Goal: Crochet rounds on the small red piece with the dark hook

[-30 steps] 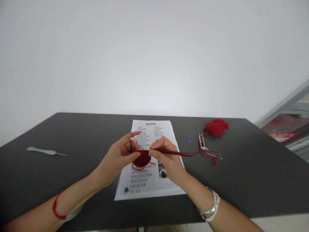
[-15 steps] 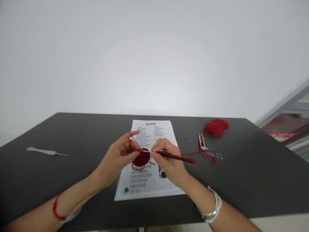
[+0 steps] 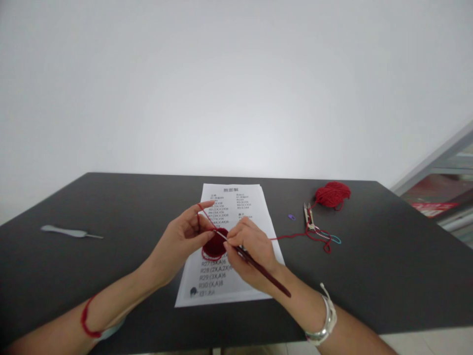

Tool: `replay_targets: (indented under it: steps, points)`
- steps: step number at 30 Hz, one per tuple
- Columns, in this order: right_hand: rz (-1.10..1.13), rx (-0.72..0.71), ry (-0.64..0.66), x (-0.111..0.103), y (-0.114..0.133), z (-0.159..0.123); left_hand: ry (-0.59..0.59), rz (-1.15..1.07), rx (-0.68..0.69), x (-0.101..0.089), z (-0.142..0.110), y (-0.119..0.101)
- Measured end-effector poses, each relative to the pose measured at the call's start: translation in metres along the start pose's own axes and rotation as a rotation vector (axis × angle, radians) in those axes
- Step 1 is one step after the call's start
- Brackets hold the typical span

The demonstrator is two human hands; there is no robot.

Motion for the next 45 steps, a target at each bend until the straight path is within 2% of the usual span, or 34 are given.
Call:
replay_targets:
  steps: [4, 10, 15, 18, 21, 24, 27, 29, 31, 39, 43, 45]
  points:
    - [-0.088, -0.118, 0.003, 0.005, 0.001, -0.004, -0.018, -0.019, -0.009, 0.001, 0.0, 0.002]
    - [-0.099, -0.029, -0.053, 0.01, 0.001, -0.008, -0.047, 0.023, 0.007, 0.0, -0.001, 0.005]
    - [-0.287, -0.169, 0.021, 0.014, -0.002, -0.014, -0.079, -0.006, -0.021, 0.004, -0.003, 0.006]
    - [-0.389, -0.205, 0.04, 0.014, -0.005, -0.013, -0.056, -0.063, -0.073, 0.006, -0.004, 0.006]
    - [-0.352, -0.222, 0.087, 0.01, -0.01, -0.009, -0.023, -0.175, -0.147, 0.005, -0.004, 0.009]
    - [-0.336, -0.299, 0.161, 0.007, -0.012, -0.006, 0.015, -0.328, -0.267, 0.003, -0.004, 0.013]
    - [-0.469, -0.349, 0.124, 0.009, -0.009, -0.009, -0.001, -0.388, -0.325, 0.003, -0.005, 0.014]
    - [-0.546, -0.292, 0.061, 0.013, -0.006, -0.012, -0.035, -0.332, -0.266, 0.005, -0.006, 0.012]
    - [-0.509, -0.185, 0.024, 0.018, -0.004, -0.015, -0.056, -0.235, -0.177, 0.007, -0.006, 0.009]
    - [0.249, 0.406, -0.127, 0.015, -0.01, -0.012, -0.077, 0.1, 0.039, -0.001, 0.0, 0.009]
    - [0.516, 0.614, -0.105, 0.012, -0.016, -0.007, -0.035, 0.294, 0.164, -0.006, 0.001, 0.009]
    - [0.59, 0.674, -0.065, 0.011, -0.019, -0.006, -0.002, 0.361, 0.203, -0.008, 0.002, 0.008]
Point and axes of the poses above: each hand's wrist, its own z-axis towards the middle knuckle, its own x-axis out of the palm, y = z × x, the point moved 2 cm from there along z, towards the middle knuckle, and after that the axes turned 13 degrees about x, right-handed, at the moved point
